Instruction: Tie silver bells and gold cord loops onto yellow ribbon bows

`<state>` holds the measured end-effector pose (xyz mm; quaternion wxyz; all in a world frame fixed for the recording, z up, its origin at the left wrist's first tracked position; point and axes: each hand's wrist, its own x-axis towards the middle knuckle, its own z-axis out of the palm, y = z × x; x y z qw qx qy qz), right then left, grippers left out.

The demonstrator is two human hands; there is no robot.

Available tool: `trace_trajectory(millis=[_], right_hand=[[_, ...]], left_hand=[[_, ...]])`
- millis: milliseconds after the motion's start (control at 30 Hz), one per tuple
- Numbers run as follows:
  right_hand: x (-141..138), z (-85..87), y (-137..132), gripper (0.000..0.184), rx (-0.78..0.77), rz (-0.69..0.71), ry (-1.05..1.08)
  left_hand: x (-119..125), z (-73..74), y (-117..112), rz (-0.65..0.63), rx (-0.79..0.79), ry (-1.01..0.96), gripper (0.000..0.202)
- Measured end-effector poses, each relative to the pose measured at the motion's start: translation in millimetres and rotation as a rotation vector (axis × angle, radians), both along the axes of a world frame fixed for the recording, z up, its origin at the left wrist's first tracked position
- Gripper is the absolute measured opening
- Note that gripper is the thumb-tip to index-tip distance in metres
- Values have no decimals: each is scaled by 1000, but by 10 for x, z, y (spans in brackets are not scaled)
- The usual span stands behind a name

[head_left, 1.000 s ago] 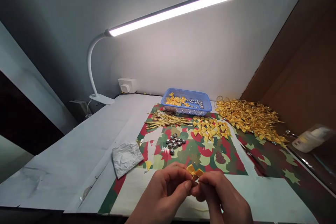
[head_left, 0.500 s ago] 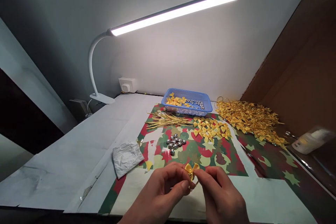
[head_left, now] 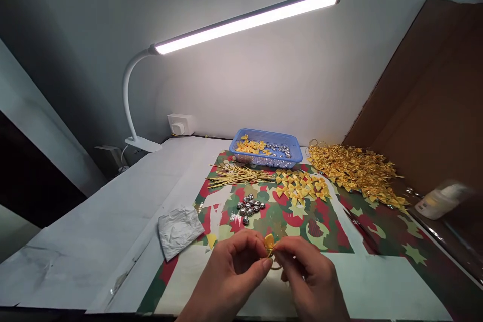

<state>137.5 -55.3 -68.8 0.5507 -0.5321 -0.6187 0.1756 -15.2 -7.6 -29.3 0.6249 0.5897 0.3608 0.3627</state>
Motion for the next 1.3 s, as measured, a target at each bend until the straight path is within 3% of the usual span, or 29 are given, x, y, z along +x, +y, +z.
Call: trace_trajectory(millis=[167, 300, 467, 700, 833, 933, 1100, 1300], right_hand=[[-44, -49, 23, 19, 49, -5, 11], [-57, -59, 15, 18, 115, -38, -19], [-51, -34, -49, 18, 202, -166, -143], [-51, -51, -114, 20, 222, -220, -359], [-26, -38, -94, 22, 236, -305, -526], [-12, -30, -92, 22, 254, -300, -594], [22, -54, -85, 28, 256, -243, -573], [-6, -117, -91, 22, 247, -228, -506]], left_hand=[[18, 9, -38, 15, 210, 249, 16], [19, 33, -43, 14, 232, 237, 27], [7, 29, -43, 3, 111, 171, 30], [-13, 9, -62, -77, -98, 56, 29], [-26, 76, -82, -128, -121, 33, 28], [-35, 44, -74, -137, -149, 26, 29], [-18, -119, -16, -50, -313, -1, 40], [2, -112, -13, -70, -263, 10, 38]])
